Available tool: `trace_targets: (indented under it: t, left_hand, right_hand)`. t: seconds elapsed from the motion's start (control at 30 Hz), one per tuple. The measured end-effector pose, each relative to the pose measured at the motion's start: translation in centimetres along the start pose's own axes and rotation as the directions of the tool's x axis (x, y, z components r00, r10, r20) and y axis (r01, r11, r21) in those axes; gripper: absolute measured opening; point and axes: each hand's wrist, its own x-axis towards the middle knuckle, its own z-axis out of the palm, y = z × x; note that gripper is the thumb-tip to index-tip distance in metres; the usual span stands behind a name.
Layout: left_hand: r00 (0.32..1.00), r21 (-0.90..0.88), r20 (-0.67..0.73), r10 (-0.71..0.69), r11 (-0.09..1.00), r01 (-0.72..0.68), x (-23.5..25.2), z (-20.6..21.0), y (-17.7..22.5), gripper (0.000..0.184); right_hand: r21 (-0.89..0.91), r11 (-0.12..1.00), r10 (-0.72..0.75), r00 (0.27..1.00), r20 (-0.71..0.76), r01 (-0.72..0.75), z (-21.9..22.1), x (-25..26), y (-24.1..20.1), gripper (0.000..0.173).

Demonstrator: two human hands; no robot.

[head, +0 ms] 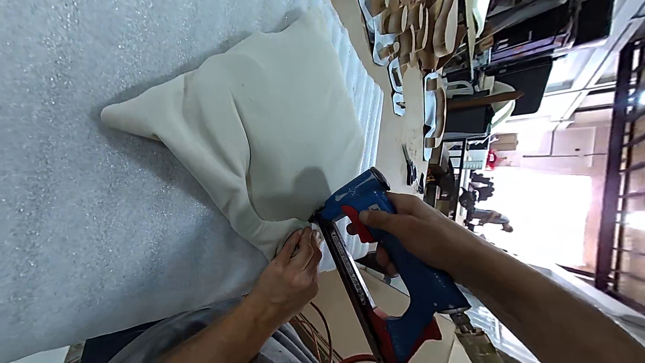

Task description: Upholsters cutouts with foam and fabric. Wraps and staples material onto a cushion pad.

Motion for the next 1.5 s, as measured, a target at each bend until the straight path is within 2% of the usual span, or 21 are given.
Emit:
trace_targets:
  t: [0.13, 0.23, 0.4, 0.67, 1.0, 1.5]
  left_hand:
    - [1.0, 0.037, 0.022, 0.011, 0.999, -0.012, -0.1, -0.2, 0.0, 0.033]
    - [0.999, 0.041, 0.043, 0.033, 0.999, -0.035, -0.2, -0.2, 0.0, 0.036]
    - [0.999, 0.058, 0.031, 0.016, 0.998, -0.017, -0.2, 0.0, 0.0, 0.035]
    - [0.999, 0.059, 0.044, 0.026, 0.998, -0.029, 0.1, -0.4, 0.0, 0.033]
    - [1.0, 0.025, 0.017, 0.005, 1.0, -0.005, -0.2, -0.1, -0.1, 0.034]
    - [1.0, -0.088, -0.002, -0.029, 0.996, 0.029, -0.3, -0.1, -0.2, 0.031]
  right_hand:
    - [-0.002, 0.999, 0.033, 0.999, 0.014, -0.033, 0.0, 0.2, -0.8, 0.022]
    - [0.003, 0.997, 0.08, 0.992, 0.101, -0.08, -1.5, 1.6, -0.8, 0.022]
    - [0.006, 0.996, 0.088, 0.985, 0.151, -0.09, -2.1, 2.4, -1.4, 0.022]
    - [0.11, 0.994, -0.009, 0.994, 0.107, -0.003, -1.5, 1.2, 1.0, 0.023]
    - [-0.155, 0.986, 0.061, 0.997, 0.039, -0.054, -1.0, 1.2, -2.1, 0.022]
    - [-0.225, 0.965, 0.15, 0.986, 0.066, -0.132, -1.6, 2.5, -4.1, 0.021]
